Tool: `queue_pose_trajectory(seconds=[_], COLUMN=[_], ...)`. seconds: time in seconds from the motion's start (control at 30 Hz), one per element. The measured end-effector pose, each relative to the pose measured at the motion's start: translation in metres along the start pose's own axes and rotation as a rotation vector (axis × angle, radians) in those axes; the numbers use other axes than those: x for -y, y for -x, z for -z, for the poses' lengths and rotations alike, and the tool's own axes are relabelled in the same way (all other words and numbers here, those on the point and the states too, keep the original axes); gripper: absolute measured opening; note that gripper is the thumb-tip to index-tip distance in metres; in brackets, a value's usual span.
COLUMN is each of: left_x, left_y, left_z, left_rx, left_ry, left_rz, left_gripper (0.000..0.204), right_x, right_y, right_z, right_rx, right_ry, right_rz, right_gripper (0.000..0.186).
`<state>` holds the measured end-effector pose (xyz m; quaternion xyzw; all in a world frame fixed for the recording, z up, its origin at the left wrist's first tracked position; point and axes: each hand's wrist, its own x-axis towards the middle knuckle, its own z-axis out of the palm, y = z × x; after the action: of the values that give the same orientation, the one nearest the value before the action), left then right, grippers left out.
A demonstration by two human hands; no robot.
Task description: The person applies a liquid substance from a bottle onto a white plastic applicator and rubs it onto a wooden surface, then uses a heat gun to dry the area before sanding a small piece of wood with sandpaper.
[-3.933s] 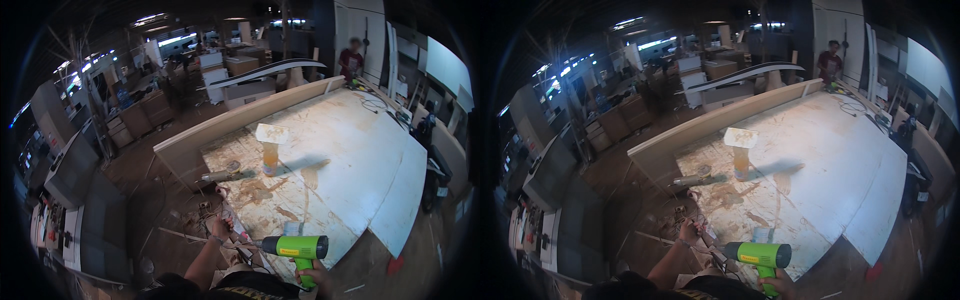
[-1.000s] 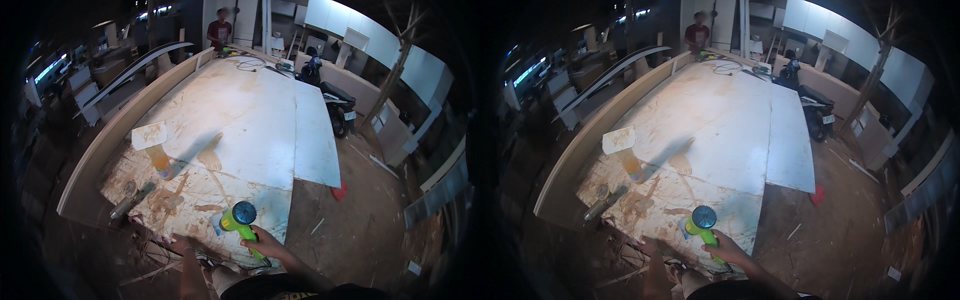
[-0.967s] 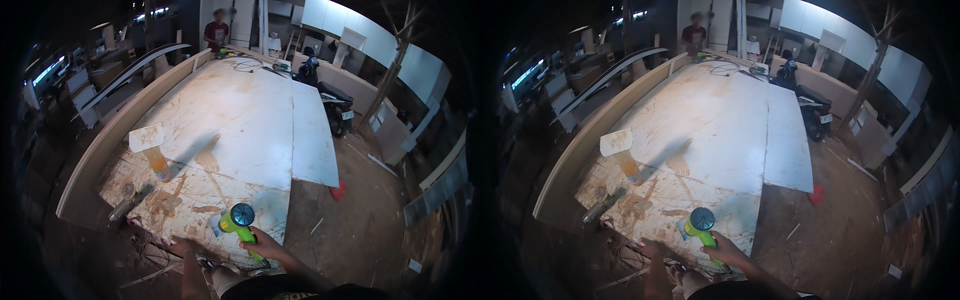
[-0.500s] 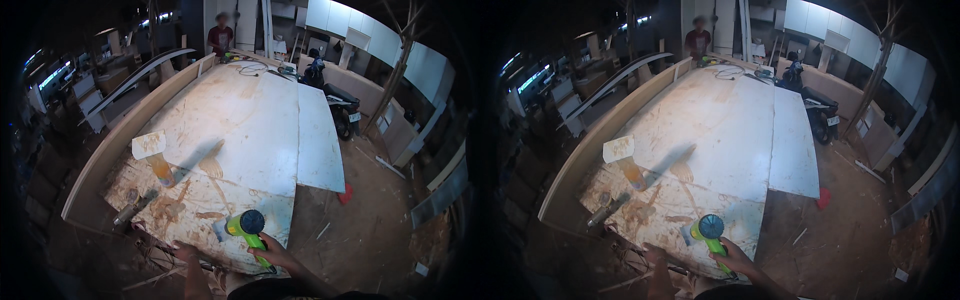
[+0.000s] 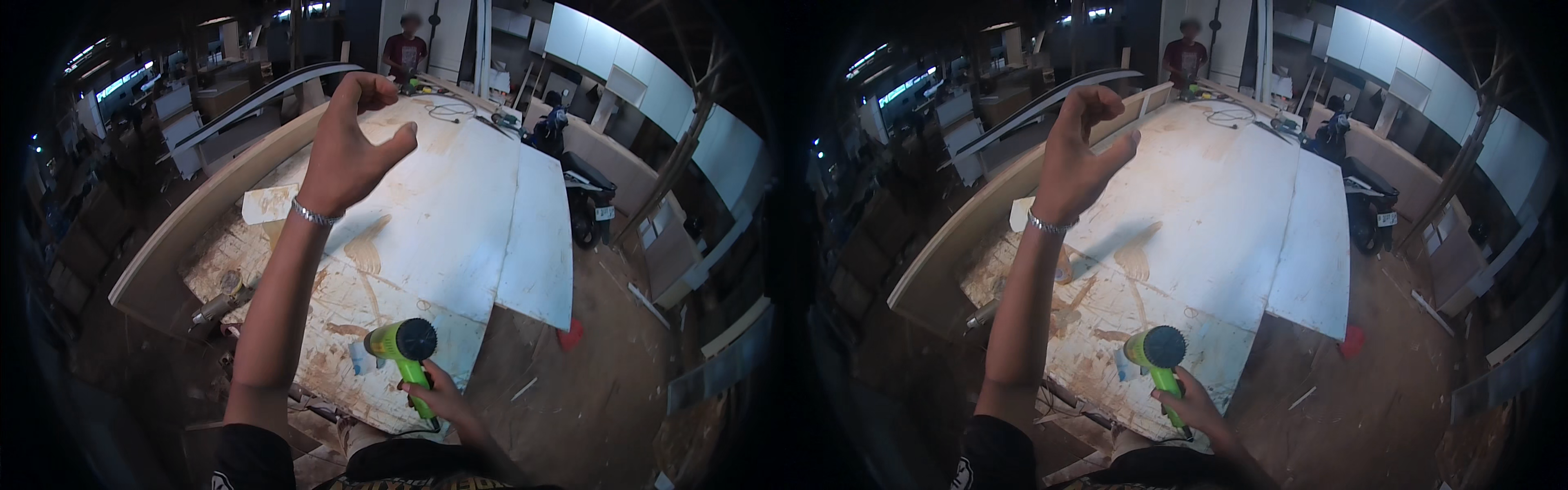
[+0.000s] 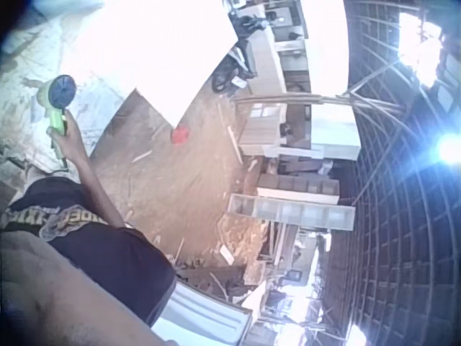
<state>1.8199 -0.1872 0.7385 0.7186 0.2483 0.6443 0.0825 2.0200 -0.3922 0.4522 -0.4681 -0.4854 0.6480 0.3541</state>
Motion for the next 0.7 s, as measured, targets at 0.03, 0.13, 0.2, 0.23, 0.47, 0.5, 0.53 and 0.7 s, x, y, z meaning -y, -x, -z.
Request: queue_pose_trajectory(seconds=[0.03,0.13,0.2,0.23,0.47,0.5,0.53,0.7], left_x=[0.002,0.033,0.060,0.065,0.158,0.155,0.148,0.123], left_y=[-0.012,-0.003,0.029,0.054,0.397,0.440,0.475,0.537], left_z=[-0.003,0.010,0.028,0.026,0.054,0.047,0.042,0.024], left_rx=[0.009,-0.059,-0.126,-0.180,-0.227,-0.218,-0.206,-0.077], left_ry=[0.006,0.070,0.268,0.169,-0.063,-0.086,-0.110,0.000], left_rz=[-0.016,0.044,0.159,0.244,1.169,1.235,1.298,1.531], left_gripper=[0.042,0.032,0.023,0.017,0.032,0.030,0.028,0.032], right_x=[0.004,-0.005,-0.010,-0.011,-0.001,0.001,0.001,-0.004], right_y=[0.001,0.008,0.012,0.017,0.000,-0.005,-0.008,-0.025], right_z=[-0.002,-0.002,-0.002,0.000,0.001,0.001,0.000,-0.017], right_rx=[-0.002,-0.121,-0.161,-0.190,-0.172,-0.153,-0.135,-0.073], right_ry=[-0.005,0.076,-0.036,-0.094,-0.109,-0.101,-0.097,-0.069], right_rz=[0.022,0.165,0.056,-0.013,-0.020,-0.037,-0.052,-0.072], right_gripper=[0.052,0.050,0.049,0.048,0.048,0.047,0.047,0.048])
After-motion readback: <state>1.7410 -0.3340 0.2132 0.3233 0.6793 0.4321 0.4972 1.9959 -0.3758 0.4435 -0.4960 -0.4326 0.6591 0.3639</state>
